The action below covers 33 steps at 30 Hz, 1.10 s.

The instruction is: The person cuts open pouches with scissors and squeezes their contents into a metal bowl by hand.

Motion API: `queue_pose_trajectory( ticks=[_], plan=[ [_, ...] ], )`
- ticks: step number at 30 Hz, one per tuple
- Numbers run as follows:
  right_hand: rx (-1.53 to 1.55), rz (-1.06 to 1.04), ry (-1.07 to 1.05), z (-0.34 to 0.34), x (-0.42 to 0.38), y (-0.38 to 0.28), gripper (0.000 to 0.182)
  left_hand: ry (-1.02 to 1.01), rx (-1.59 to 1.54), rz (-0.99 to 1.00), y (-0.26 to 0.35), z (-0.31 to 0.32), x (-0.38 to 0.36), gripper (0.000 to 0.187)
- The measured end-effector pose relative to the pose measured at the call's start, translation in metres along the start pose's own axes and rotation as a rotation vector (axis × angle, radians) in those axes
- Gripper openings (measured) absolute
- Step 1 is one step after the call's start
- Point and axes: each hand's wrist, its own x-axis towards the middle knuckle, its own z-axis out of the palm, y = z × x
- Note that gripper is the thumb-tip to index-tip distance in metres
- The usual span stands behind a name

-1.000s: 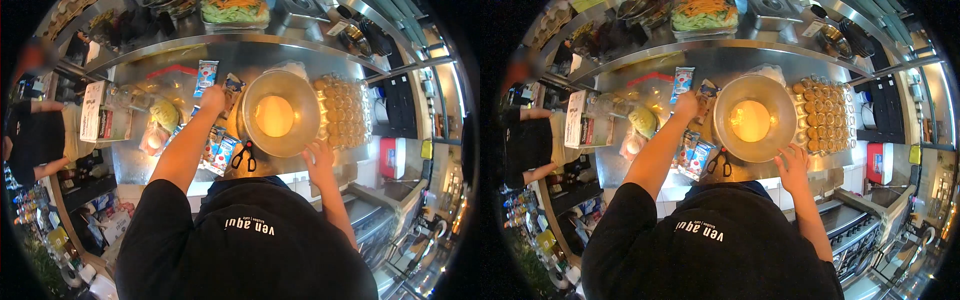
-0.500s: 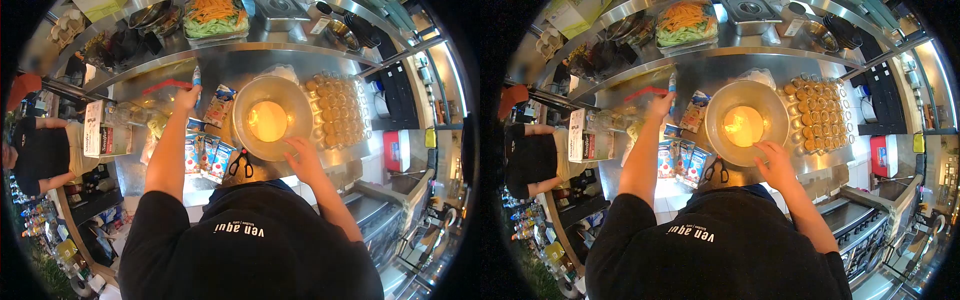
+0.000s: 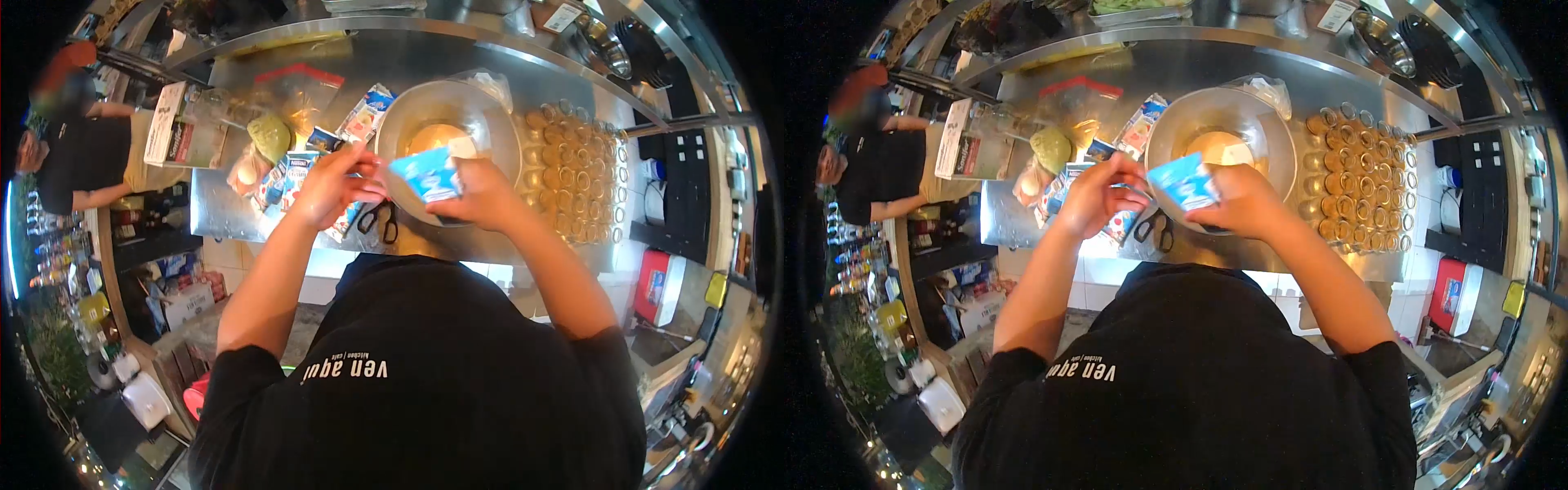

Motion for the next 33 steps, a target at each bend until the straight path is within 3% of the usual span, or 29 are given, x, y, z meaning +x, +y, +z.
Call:
queue_pose_trajectory(
  ticks=[2,4,6,8,9,12,17,20,22,27,29,33],
  plan=[
    [0.474,0.15,-0.074,0.018,-0.011,0.035,0.047,0.228,0.167,0.27,-0.04,-0.014,-0.008,0.036],
    [0.739,0.16,-0.04,0.026,-0.022,0.047,0.048,0.172,0.264,0.357,-0.054,0.025,-0.015,0.036],
    [0.8,0.12,-0.109,0.033,-0.025,0.052,0.044,0.211,0.351,0.44,-0.063,0.069,-0.008,0.035],
    [0.691,0.025,-0.067,0.035,-0.024,0.053,0.037,0.167,0.461,0.32,-0.062,0.091,0.01,0.031],
    [0.862,0.067,0.086,0.039,-0.021,0.055,0.031,0.229,0.437,0.41,-0.062,0.102,0.016,0.031],
    [0.775,-0.102,0.268,0.021,-0.017,0.062,0.03,0.234,0.607,0.455,-0.051,0.114,0.018,0.024],
    [0.835,-0.168,0.317,0.01,-0.015,0.06,0.027,0.275,0.792,0.494,-0.035,0.14,0.016,0.024],
    [0.761,-0.182,0.427,0.005,-0.016,0.062,0.026,0.252,0.87,0.384,-0.021,0.143,0.025,0.025],
    [0.486,-0.289,0.404,-0.005,-0.018,0.064,0.026,0.061,0.806,0.588,-0.022,0.142,0.033,0.025],
    [0.411,-0.25,0.27,-0.021,-0.026,0.064,0.03,0.126,1.135,0.563,-0.008,0.153,0.027,0.02],
    [0.402,-0.277,0.278,-0.019,-0.028,0.064,0.032,0.109,1.26,0.853,-0.014,0.151,0.03,0.016],
    [0.445,-0.212,0.393,-0.012,-0.022,0.063,0.032,0.134,1.315,0.919,-0.005,0.155,0.025,0.015]
  ],
)
